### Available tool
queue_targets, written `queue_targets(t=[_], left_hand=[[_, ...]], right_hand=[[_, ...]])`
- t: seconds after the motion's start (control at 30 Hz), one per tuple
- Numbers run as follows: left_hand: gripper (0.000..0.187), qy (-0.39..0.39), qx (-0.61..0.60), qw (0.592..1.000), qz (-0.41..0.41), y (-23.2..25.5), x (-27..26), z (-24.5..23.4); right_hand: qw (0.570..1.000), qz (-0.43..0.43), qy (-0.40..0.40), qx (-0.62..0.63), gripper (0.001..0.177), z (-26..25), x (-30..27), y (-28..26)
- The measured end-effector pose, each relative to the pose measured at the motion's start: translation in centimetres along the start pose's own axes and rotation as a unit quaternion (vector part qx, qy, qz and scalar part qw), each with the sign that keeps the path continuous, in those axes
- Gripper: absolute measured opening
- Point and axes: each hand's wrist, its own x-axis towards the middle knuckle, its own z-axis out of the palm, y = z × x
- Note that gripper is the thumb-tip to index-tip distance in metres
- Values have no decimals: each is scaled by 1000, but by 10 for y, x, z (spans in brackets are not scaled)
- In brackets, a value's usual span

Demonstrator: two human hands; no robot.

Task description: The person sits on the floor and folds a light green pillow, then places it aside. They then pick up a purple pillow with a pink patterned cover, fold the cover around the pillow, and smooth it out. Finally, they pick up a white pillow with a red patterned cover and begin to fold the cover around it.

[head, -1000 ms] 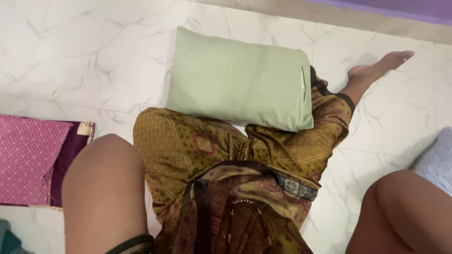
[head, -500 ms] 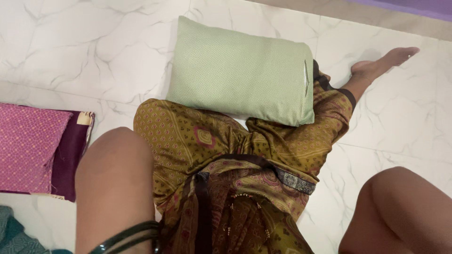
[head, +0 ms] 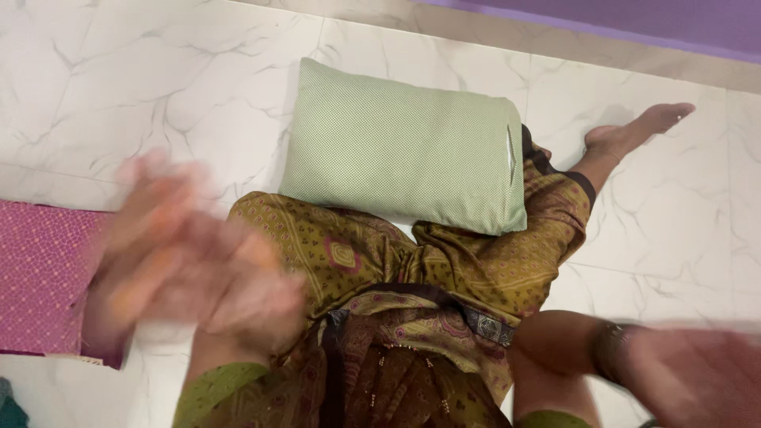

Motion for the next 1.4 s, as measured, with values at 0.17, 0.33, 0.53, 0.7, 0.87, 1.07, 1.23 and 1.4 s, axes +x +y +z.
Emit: queue_targets(t=[0.17,0.33,0.53,0.7,0.87,1.07,1.23,1.4], left_hand=[[33,-143,50,975,-163,-78,-68,89],[53,-373,209,874,-232,-151,-175,137],[65,-457,333,784,-256,-182,-238,160],[68,-450,363,784,-226,-192,-277,162],[69,-476,398,756,-208,-197,-286,165],[69,-460,353,780,-237,-192,-277,163],[69,-440,354,796,-217,-188,-278,159],[69,-441,352,797,-216,-187,-281,162]], right_hand=[[943,207,-102,-239,34,83,-50,191],[744,295,-366,-474,62,157,-152,315],[683,277,-417,-532,56,160,-210,351],[681,251,-416,-548,60,158,-239,356],[672,262,-424,-547,62,162,-242,360],[647,281,-456,-542,66,146,-201,365],[630,399,-366,-557,71,97,-157,396],[643,365,-332,-586,69,83,-186,416]])
